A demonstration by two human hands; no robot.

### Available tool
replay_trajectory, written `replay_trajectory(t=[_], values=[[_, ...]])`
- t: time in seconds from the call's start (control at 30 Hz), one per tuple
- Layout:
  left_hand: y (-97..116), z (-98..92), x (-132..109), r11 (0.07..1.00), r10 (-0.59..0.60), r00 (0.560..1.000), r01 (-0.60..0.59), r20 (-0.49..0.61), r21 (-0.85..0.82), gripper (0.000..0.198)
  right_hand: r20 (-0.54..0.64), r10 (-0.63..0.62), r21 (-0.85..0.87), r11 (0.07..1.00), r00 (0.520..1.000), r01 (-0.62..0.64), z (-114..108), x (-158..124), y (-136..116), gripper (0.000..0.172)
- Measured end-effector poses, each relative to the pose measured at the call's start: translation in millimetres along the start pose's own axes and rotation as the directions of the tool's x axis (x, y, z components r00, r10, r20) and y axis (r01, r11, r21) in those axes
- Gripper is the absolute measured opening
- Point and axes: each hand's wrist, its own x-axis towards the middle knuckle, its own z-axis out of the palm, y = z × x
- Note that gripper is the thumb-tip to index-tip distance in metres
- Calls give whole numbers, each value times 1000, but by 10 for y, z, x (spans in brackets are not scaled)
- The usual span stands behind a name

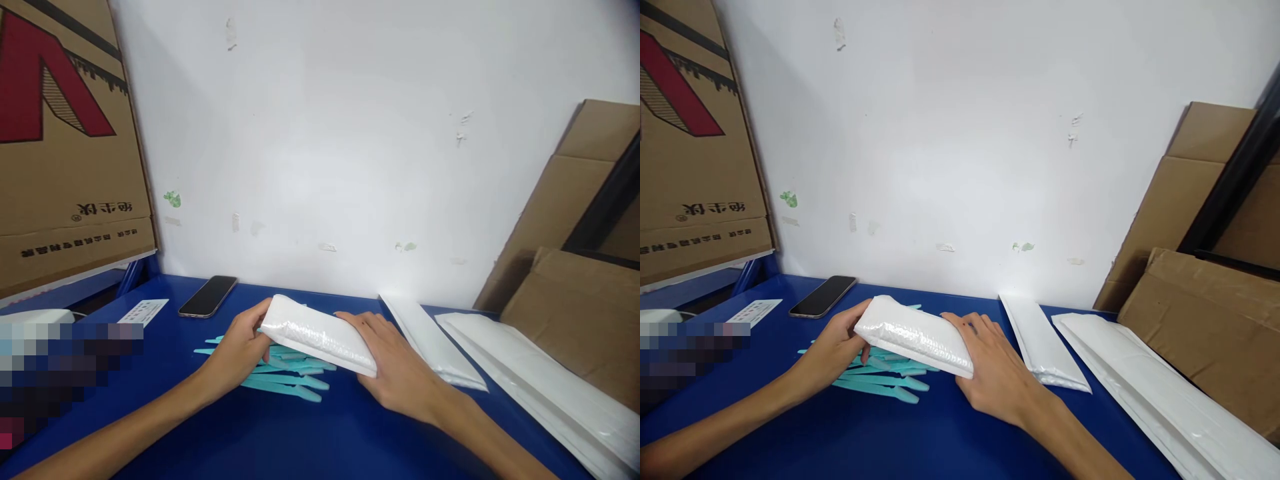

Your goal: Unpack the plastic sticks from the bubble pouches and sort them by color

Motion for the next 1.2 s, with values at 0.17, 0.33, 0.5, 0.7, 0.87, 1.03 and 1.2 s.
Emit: replay_trajectory(t=[0.17, 0.33, 0.5, 0.7, 0.87, 1.03, 1.2], values=[[-28, 33, 13, 983, -102, 994, 105, 26, -152, 48, -4, -34, -144, 989, 999, 33, -122, 28, 18, 77], [-90, 42, 12, 894, -241, 970, 228, 15, -386, 55, 30, -138, -291, 946, 990, 141, -445, 259, 57, 81], [-99, -32, 47, 802, -343, 939, 283, -17, -526, 46, 100, -223, -341, 908, 970, 244, -765, 501, -41, 76], [-51, -91, 36, 629, -414, 909, 330, 56, -704, 38, 150, -236, -352, 895, 960, 275, -792, 620, -171, 73], [-47, -68, 29, 507, -459, 880, 374, 124, -777, 38, 190, -258, -374, 873, 947, 313, -764, 645, -148, 73], [-28, -32, 25, 411, -522, 827, 459, 209, -788, 42, 212, -281, -466, 813, 936, 350, -890, 670, -181, 73], [-18, -11, 14, 438, -507, 821, 508, 263, -742, 44, 213, -293, -505, 784, 932, 362, -999, 679, -240, 73]])
